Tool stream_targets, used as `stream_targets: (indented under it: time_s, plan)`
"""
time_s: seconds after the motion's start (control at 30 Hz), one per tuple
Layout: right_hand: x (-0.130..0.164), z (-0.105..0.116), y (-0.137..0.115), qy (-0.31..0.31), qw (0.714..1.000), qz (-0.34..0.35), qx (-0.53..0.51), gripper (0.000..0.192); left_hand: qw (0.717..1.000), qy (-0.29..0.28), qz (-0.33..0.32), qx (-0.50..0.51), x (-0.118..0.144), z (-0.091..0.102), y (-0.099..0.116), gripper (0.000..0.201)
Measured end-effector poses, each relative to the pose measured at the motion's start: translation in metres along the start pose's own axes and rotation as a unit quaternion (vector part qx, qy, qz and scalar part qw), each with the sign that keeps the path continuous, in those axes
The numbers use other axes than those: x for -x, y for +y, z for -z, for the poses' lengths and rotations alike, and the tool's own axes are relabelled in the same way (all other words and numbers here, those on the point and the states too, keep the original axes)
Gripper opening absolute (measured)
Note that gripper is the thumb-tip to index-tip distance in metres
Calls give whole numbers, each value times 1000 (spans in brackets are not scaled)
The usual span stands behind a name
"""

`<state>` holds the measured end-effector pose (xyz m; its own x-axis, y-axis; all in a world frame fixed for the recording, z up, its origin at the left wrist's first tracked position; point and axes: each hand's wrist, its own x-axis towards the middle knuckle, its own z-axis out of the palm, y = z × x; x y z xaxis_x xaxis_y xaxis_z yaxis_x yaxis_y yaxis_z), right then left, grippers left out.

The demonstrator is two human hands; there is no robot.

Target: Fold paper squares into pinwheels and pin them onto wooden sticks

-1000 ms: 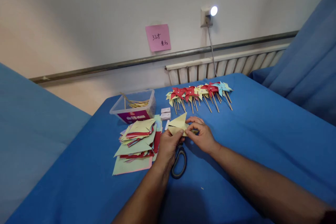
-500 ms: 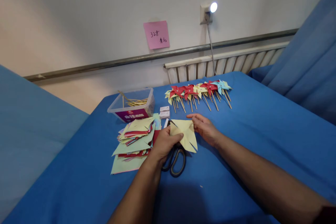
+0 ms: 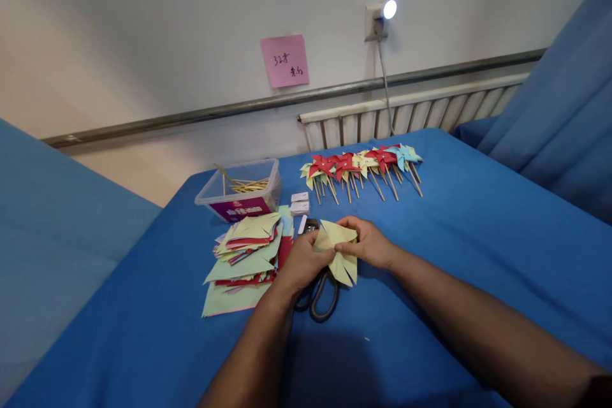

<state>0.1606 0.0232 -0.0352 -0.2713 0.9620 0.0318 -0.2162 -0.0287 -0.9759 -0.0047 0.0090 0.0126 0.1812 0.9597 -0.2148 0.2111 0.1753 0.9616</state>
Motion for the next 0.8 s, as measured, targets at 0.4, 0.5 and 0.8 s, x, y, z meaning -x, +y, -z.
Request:
stream_targets:
  time_s: [0.4, 0.5, 0.8]
  plan:
    - [-4, -4, 5, 154, 976, 25, -150, 41, 949, -34, 88, 302, -4, -5, -12, 28]
    - [-2, -5, 4, 142, 975, 19, -171, 41, 940, -51, 84, 328, -5, -8, -12, 29]
    - [-3, -6, 5, 136, 972, 10, -191, 38, 936, -57, 76, 340, -5, -10, -13, 30]
